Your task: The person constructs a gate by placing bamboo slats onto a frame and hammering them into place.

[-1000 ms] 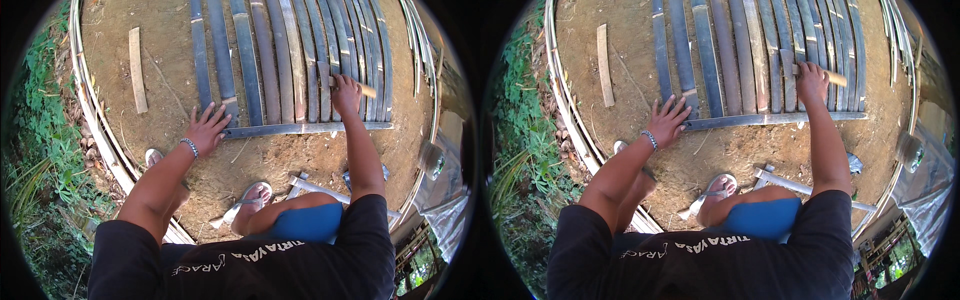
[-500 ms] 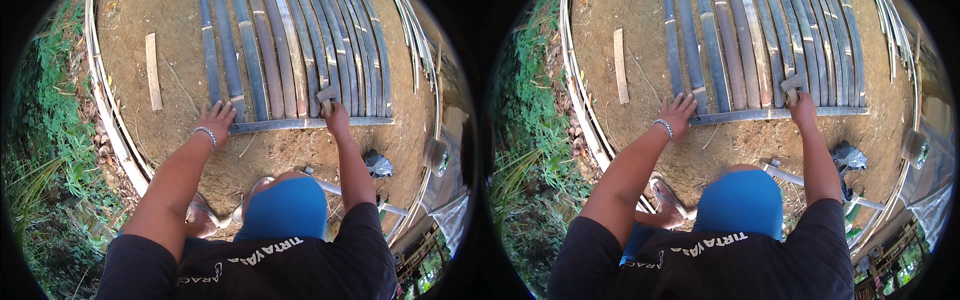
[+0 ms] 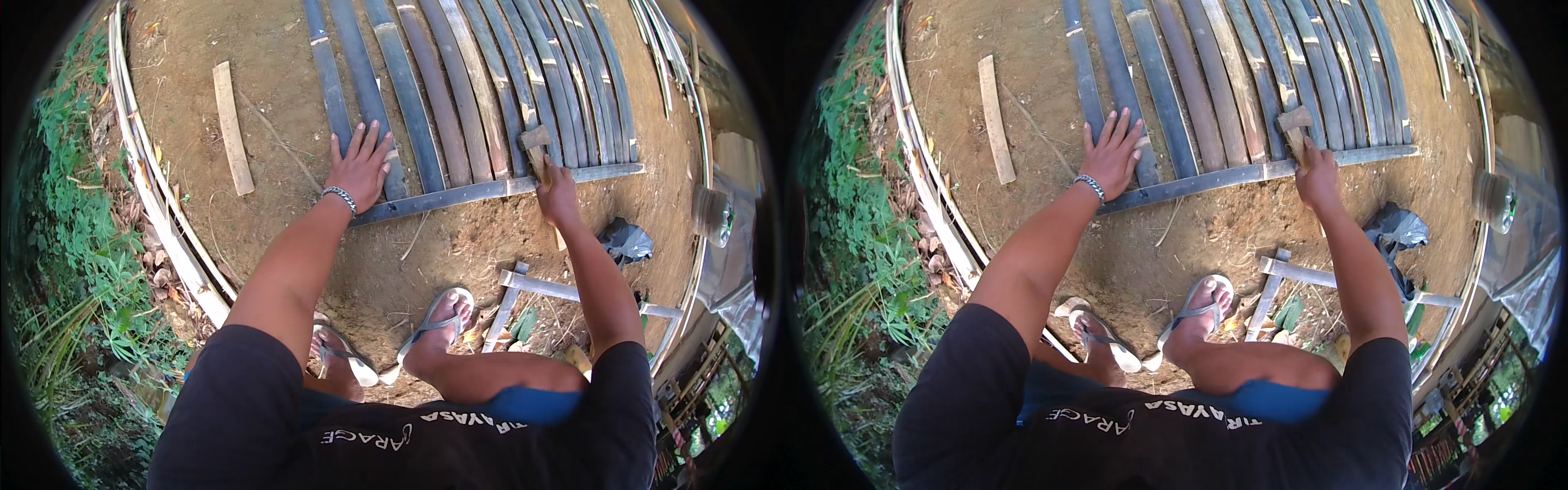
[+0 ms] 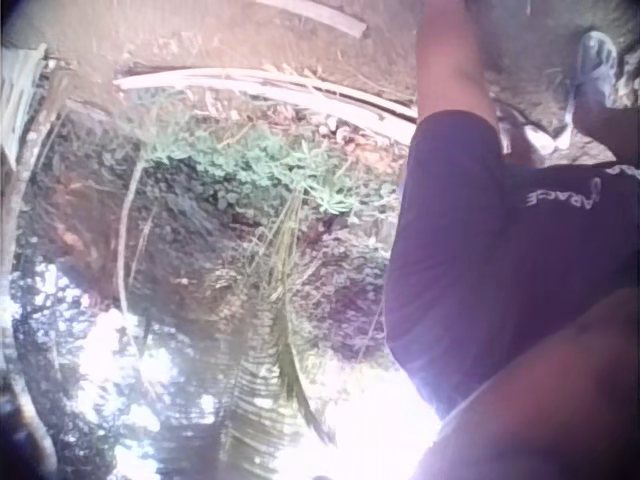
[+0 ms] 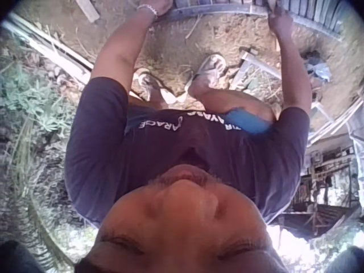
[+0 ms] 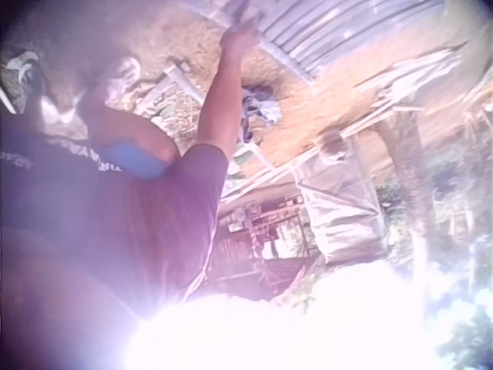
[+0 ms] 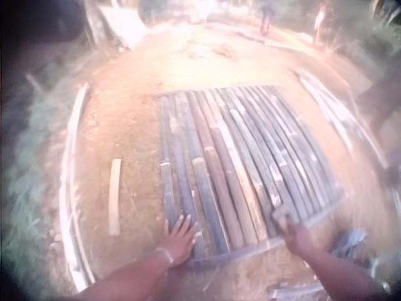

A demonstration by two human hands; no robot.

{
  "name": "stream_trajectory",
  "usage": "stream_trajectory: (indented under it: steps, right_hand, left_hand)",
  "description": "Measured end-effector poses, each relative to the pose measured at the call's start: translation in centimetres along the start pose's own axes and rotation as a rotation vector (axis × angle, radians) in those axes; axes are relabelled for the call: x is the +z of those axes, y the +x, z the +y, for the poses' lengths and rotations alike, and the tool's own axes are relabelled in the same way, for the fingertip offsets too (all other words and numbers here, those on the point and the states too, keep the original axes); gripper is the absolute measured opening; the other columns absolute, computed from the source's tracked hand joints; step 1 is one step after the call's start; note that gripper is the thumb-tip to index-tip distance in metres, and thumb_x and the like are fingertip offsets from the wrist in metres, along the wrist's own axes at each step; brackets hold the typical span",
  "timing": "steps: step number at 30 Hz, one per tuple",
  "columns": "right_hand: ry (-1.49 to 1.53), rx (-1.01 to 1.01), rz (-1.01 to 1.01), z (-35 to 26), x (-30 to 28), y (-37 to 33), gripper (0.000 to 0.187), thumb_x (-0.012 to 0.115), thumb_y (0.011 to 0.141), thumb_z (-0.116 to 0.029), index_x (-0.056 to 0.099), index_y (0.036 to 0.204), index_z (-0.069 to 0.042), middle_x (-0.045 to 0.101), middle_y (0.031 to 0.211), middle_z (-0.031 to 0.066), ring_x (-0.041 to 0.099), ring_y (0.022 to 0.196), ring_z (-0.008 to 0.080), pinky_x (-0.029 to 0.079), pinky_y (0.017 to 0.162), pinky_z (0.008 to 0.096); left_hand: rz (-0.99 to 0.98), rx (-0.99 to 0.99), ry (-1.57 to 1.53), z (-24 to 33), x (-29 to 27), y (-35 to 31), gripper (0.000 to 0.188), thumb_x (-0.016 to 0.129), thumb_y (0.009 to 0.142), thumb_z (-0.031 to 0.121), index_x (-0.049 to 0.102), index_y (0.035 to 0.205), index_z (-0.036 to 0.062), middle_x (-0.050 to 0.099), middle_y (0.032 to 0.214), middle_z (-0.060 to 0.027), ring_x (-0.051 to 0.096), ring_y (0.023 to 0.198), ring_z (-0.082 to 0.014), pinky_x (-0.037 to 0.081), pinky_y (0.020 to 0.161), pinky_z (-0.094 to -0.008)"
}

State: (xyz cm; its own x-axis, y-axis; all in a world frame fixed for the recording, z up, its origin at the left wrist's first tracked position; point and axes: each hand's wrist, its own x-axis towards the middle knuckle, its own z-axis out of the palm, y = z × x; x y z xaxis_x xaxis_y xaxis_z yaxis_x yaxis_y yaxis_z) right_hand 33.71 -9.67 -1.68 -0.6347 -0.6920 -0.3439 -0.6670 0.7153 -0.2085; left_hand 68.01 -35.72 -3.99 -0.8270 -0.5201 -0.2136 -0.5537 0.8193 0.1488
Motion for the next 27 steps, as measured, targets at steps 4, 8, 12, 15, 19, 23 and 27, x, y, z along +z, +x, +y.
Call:
stream_trajectory:
  steps: [4, 8, 12, 15, 19, 23, 27]
  right_hand:
    - [0.02, 0.033, 0.039, -0.5, 0.7, -0.5, 0.075, 0.072, 0.087, -0.015, 0.042, 0.155, -0.018, 0.052, 0.126, 0.0213, 0.053, 0.119, 0.0425, 0.046, 0.105, 0.0485]
    - [0.042, 0.017, 0.048, 1.0, 1.7, -0.8, 0.074, 0.07, 0.088, -0.011, 0.042, 0.156, -0.018, 0.051, 0.122, 0.0203, 0.055, 0.113, 0.0407, 0.046, 0.103, 0.0473]
    - [0.1, -0.018, 0.049, 0.7, 1.7, -0.6, 0.073, 0.067, 0.09, -0.009, 0.042, 0.157, -0.018, 0.051, 0.12, 0.0193, 0.055, 0.111, 0.0389, 0.046, 0.103, 0.0454]
    - [0.124, 0.034, 0.03, 0.1, 1.7, -0.6, 0.073, 0.067, 0.091, -0.009, 0.041, 0.157, -0.019, 0.05, 0.122, 0.0189, 0.055, 0.111, 0.0383, 0.045, 0.104, 0.0446]
    - [0.084, 0.036, 0.104, 0.8, 2.7, -1.0, 0.072, 0.067, 0.092, -0.012, 0.041, 0.158, -0.024, 0.048, 0.124, 0.0182, 0.054, 0.114, 0.0378, 0.045, 0.104, 0.0442]
    - [0.104, 0.096, 0.094, 0.6, 2.7, -1.0, 0.07, 0.067, 0.093, -0.016, 0.042, 0.157, -0.027, 0.047, 0.13, 0.018, 0.053, 0.117, 0.0378, 0.045, 0.106, 0.0449]
    - [0.141, 0.231, 0.057, -1.8, 1.9, -1.7, 0.068, 0.068, 0.094, -0.022, 0.042, 0.157, -0.022, 0.047, 0.134, 0.0191, 0.052, 0.121, 0.0381, 0.044, 0.109, 0.0458]
  left_hand:
    - [0.052, -0.035, 0.024, 0.5, 1.2, 0.1, 0.057, 0.037, 0.107, 0.037, 0.03, 0.161, 0.0197, 0.02, 0.17, -0.0068, 0.018, 0.157, -0.0284, 0.007, 0.123, -0.0659]
    - [0.089, -0.02, -0.022, 0.7, 1.7, 0.3, 0.056, 0.038, 0.107, 0.037, 0.032, 0.16, 0.0209, 0.021, 0.17, -0.0062, 0.02, 0.156, -0.0274, 0.007, 0.123, -0.0653]
    - [0.088, -0.032, -0.026, 0.3, 1.8, 0.2, 0.057, 0.039, 0.106, 0.038, 0.033, 0.16, 0.0209, 0.021, 0.17, -0.0058, 0.021, 0.156, -0.0274, 0.007, 0.123, -0.0651]
    - [0.089, -0.036, -0.035, 0.1, 1.9, 0.1, 0.057, 0.039, 0.106, 0.038, 0.033, 0.16, 0.021, 0.021, 0.17, -0.0055, 0.021, 0.156, -0.0272, 0.006, 0.123, -0.0649]
    - [0.095, -0.026, -0.044, 0.5, 1.8, 0.2, 0.058, 0.04, 0.105, 0.038, 0.033, 0.16, 0.0211, 0.021, 0.17, -0.0055, 0.021, 0.156, -0.027, 0.005, 0.123, -0.0649]
    - [0.082, -0.034, -0.03, 0.5, 1.9, 0.4, 0.058, 0.04, 0.105, 0.038, 0.032, 0.16, 0.0213, 0.021, 0.17, -0.006, 0.02, 0.156, -0.0272, 0.004, 0.123, -0.0651]
    - [0.089, -0.036, -0.023, 0.6, 2.2, 0.4, 0.058, 0.04, 0.105, 0.038, 0.032, 0.16, 0.0217, 0.02, 0.171, -0.0061, 0.02, 0.156, -0.0273, 0.003, 0.123, -0.0648]
